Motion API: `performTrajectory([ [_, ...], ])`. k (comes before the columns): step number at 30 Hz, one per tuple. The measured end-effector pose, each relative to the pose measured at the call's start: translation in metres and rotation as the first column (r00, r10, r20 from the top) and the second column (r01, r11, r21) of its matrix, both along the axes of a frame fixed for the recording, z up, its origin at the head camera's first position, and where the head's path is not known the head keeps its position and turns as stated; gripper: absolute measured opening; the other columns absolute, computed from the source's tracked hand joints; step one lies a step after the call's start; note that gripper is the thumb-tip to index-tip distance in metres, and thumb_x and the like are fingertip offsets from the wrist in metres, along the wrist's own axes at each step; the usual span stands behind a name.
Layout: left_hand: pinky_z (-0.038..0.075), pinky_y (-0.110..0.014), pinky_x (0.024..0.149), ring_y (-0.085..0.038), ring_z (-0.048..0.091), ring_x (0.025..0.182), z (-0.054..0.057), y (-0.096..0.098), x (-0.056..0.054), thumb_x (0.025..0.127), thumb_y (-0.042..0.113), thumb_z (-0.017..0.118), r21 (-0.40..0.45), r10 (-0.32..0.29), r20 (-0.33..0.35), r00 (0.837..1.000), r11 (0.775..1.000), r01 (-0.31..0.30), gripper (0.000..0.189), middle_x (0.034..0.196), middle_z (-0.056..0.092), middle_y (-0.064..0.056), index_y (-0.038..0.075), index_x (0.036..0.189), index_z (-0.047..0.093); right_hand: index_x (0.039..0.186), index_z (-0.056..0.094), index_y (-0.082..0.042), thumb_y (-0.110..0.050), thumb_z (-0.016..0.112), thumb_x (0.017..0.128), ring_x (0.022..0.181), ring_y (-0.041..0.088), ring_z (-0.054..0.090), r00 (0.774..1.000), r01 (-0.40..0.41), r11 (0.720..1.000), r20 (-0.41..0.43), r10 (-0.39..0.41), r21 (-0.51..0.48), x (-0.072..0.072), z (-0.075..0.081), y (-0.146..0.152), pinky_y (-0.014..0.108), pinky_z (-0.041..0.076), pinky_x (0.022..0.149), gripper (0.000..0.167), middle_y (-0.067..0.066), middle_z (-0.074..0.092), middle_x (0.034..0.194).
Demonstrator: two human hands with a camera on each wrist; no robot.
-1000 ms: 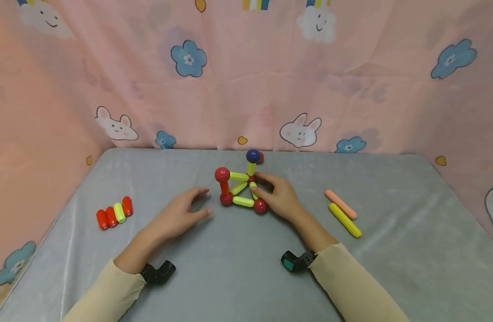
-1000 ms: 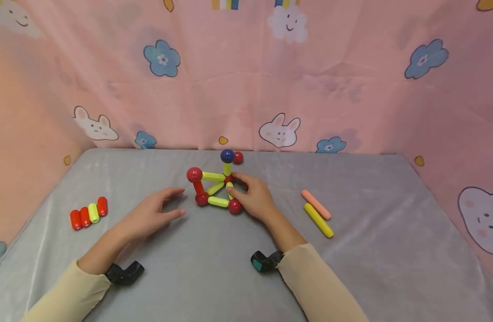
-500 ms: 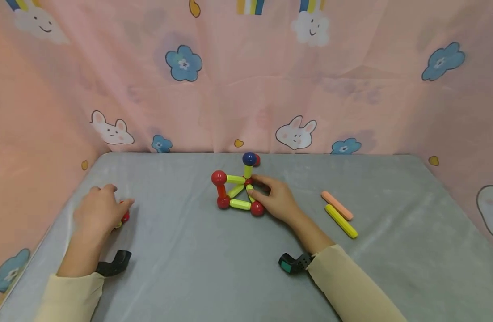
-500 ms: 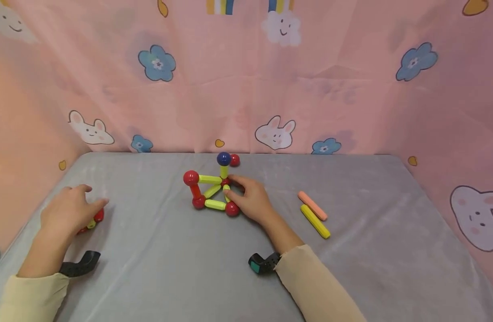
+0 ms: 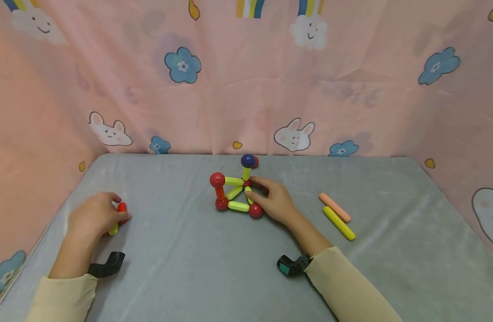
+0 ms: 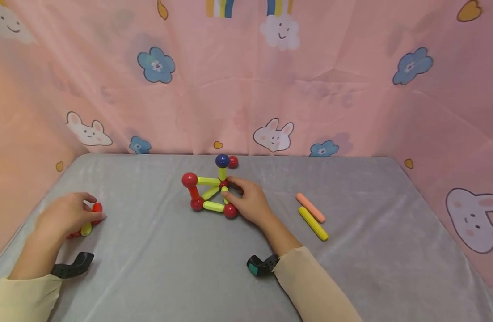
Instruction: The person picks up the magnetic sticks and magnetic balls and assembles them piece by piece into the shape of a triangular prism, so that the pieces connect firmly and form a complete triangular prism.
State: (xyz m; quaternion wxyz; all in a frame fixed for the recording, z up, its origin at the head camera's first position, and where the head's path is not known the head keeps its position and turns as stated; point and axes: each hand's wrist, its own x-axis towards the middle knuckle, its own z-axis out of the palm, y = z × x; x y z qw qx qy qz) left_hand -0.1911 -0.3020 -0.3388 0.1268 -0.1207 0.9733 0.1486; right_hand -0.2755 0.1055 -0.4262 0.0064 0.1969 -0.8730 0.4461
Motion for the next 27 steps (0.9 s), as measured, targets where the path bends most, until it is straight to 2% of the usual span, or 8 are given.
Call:
performTrajectory([
  [7, 0.042, -0.031, 0.06, -0.031, 0.063, 0.083, -0.01, 0.001, -0.002, 0.086, 0.026, 0.075, 0.031, -0.059, -0.075, 0.995, 0.998, 0.061, 0.046, 0.102, 0.07, -0.024, -0.005, 0.118, 0.065, 0.137, 0.063, -0.008, -0.027, 0.071, 0.094, 0.125, 0.026, 0.064, 1.0, 0.004, 1.0, 0.002, -0.004, 0.005, 0.0, -0.001, 0.0, 0.045, 0.052, 0.105, 0.048, 0.011, 0.068, 0.133],
  [12, 0.047, -0.033, 0.068, -0.031, 0.06, 0.088, -0.016, 0.002, -0.005, 0.091, 0.022, 0.069, 0.077, -0.113, -0.137, 0.984, 0.989, 0.124, 0.04, 0.103, 0.068, -0.021, 0.001, 0.125, 0.066, 0.137, 0.063, -0.008, -0.026, 0.071, 0.094, 0.124, 0.027, 0.064, 1.0, 0.007, 1.0, -0.002, -0.007, 0.006, 0.0, -0.001, 0.0, 0.046, 0.053, 0.104, 0.047, 0.011, 0.069, 0.133],
  [15, 0.052, -0.042, 0.076, -0.036, 0.06, 0.099, -0.015, 0.006, -0.006, 0.095, 0.021, 0.064, 0.136, -0.12, -0.201, 0.972, 0.979, 0.149, 0.041, 0.113, 0.067, -0.024, 0.003, 0.132, 0.062, 0.137, 0.063, -0.008, -0.027, 0.071, 0.094, 0.124, 0.027, 0.064, 1.0, 0.003, 1.0, 0.0, -0.003, -0.001, 0.0, -0.002, 0.0, 0.046, 0.053, 0.104, 0.047, 0.011, 0.069, 0.133],
  [17, 0.054, -0.048, 0.082, -0.039, 0.062, 0.104, -0.013, 0.012, -0.007, 0.098, 0.02, 0.062, 0.174, -0.118, -0.264, 0.957, 0.97, 0.167, 0.041, 0.118, 0.066, -0.025, 0.003, 0.135, 0.061, 0.137, 0.063, -0.008, -0.027, 0.07, 0.094, 0.124, 0.027, 0.064, 1.0, 0.005, 1.0, 0.002, -0.005, 0.001, 0.0, -0.002, 0.0, 0.045, 0.052, 0.104, 0.048, 0.011, 0.069, 0.133],
  [18, 0.055, -0.045, 0.083, -0.039, 0.063, 0.106, -0.011, 0.015, -0.007, 0.099, 0.02, 0.062, 0.201, -0.11, -0.295, 0.949, 0.964, 0.174, 0.041, 0.119, 0.066, -0.025, 0.003, 0.136, 0.06, 0.137, 0.063, -0.008, -0.028, 0.071, 0.094, 0.124, 0.027, 0.064, 1.0, 0.005, 1.0, 0.0, -0.005, 0.004, 0.001, -0.002, 0.0, 0.045, 0.052, 0.104, 0.048, 0.011, 0.069, 0.133],
  [20, 0.057, -0.034, 0.083, -0.035, 0.067, 0.107, -0.005, 0.023, -0.008, 0.101, 0.024, 0.061, 0.284, -0.086, -0.331, 0.94, 0.941, 0.186, 0.043, 0.123, 0.066, -0.025, 0.004, 0.139, 0.057, 0.137, 0.063, -0.008, -0.027, 0.071, 0.094, 0.124, 0.027, 0.065, 1.0, 0.002, 1.0, -0.002, -0.002, 0.006, 0.001, -0.002, 0.001, 0.045, 0.052, 0.104, 0.048, 0.012, 0.069, 0.132],
  [24, 0.05, -0.011, 0.078, -0.009, 0.07, 0.098, 0.02, 0.04, -0.01, 0.102, 0.036, 0.059, 0.427, -0.051, -0.339, 0.939, 0.881, 0.202, 0.052, 0.131, 0.064, -0.021, 0.012, 0.147, 0.051, 0.137, 0.062, -0.008, -0.029, 0.071, 0.094, 0.124, 0.027, 0.064, 1.0, 0.001, 1.0, 0.008, -0.001, 0.009, 0.002, -0.002, 0.0, 0.045, 0.052, 0.105, 0.049, 0.011, 0.069, 0.133],
  [27, 0.053, -0.019, 0.084, -0.006, 0.07, 0.099, 0.043, 0.057, -0.016, 0.102, 0.038, 0.059, 0.43, -0.082, -0.363, 0.928, 0.869, 0.245, 0.05, 0.133, 0.065, -0.016, 0.02, 0.148, 0.051, 0.138, 0.062, -0.008, -0.029, 0.07, 0.094, 0.125, 0.027, 0.064, 1.0, 0.006, 1.0, 0.011, -0.006, 0.008, 0.001, -0.002, 0.0, 0.045, 0.052, 0.106, 0.05, 0.011, 0.068, 0.134],
])
